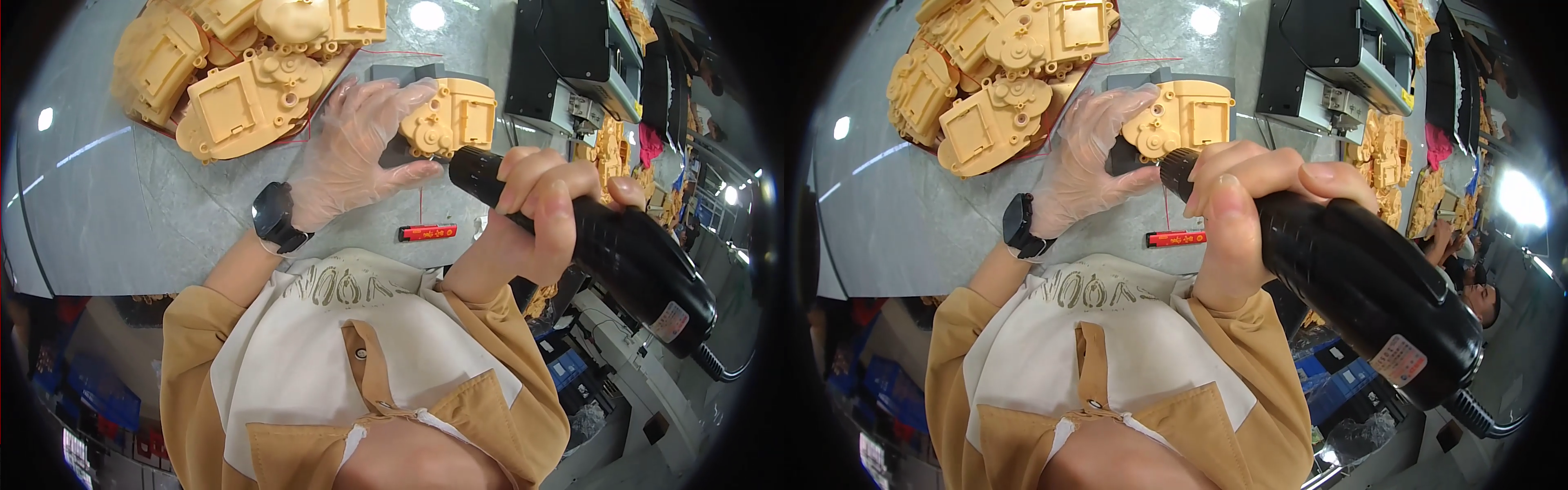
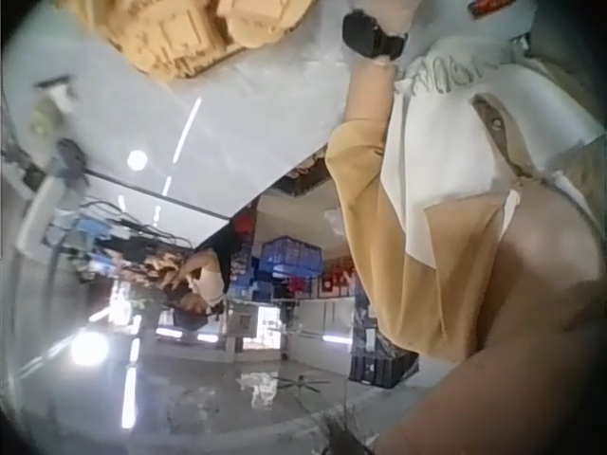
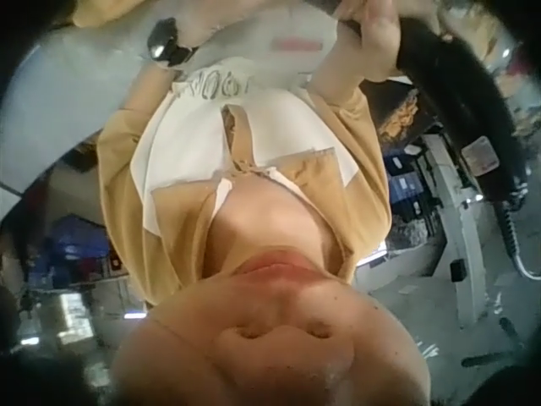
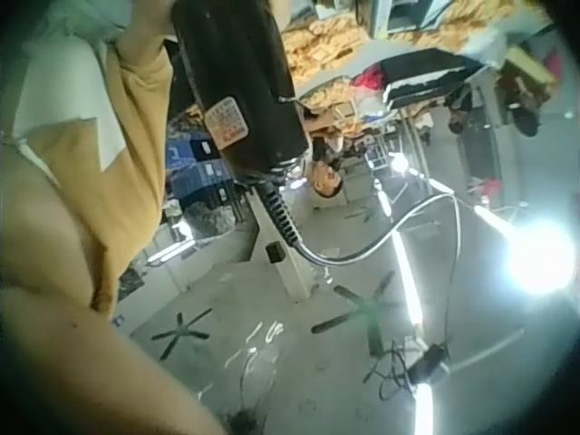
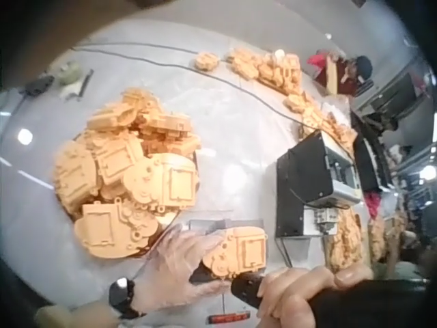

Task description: The person assembles plastic toy tank components by joining plastic parts with screws using an electric screwdriver.

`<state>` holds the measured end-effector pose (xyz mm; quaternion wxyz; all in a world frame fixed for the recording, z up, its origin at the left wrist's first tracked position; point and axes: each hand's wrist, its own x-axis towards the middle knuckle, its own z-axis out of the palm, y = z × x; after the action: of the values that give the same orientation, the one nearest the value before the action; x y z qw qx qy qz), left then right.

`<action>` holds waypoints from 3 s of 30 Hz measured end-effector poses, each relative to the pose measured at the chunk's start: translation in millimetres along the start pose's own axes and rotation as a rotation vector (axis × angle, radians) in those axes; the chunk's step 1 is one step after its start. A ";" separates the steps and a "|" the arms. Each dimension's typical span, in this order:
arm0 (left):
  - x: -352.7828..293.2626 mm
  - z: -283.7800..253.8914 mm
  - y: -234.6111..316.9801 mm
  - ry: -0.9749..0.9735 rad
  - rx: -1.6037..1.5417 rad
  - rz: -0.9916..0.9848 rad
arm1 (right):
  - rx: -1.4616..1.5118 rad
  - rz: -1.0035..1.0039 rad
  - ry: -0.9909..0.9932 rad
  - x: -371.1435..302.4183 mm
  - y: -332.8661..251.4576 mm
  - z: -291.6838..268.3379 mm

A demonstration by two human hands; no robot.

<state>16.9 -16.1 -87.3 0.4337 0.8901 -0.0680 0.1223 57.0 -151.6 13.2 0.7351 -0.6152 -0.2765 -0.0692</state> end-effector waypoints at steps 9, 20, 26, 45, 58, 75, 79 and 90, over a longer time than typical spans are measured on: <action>0.0 -0.5 1.0 -0.007 0.002 -0.021 | 0.054 -0.011 0.012 -1.1 4.5 -2.0; -1.1 0.6 0.2 0.017 0.016 -0.033 | -0.084 0.058 0.022 -0.9 6.8 1.1; 0.4 -0.2 1.6 0.035 0.011 -0.034 | 0.155 0.004 0.094 2.1 7.2 -0.8; 0.0 -3.6 1.7 -0.022 -0.002 -0.019 | 0.122 0.002 -0.151 9.1 12.7 -11.5; 0.1 -5.5 3.1 -0.048 -0.017 -0.035 | 0.103 0.055 0.022 4.4 4.3 0.9; 0.7 -8.2 5.1 -0.080 -0.020 -0.035 | 0.020 0.099 0.157 4.2 2.9 12.2; -0.1 -6.4 3.1 -0.072 -0.005 -0.041 | 0.029 0.101 0.144 5.1 3.6 12.7; -0.4 -5.4 2.9 -0.072 -0.010 -0.044 | 0.018 0.091 0.111 6.3 2.6 12.2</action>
<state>14.9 -13.6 -82.1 0.4381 0.8930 -0.0645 0.0803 59.6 -137.9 15.2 0.7570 -0.6159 -0.2078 -0.0672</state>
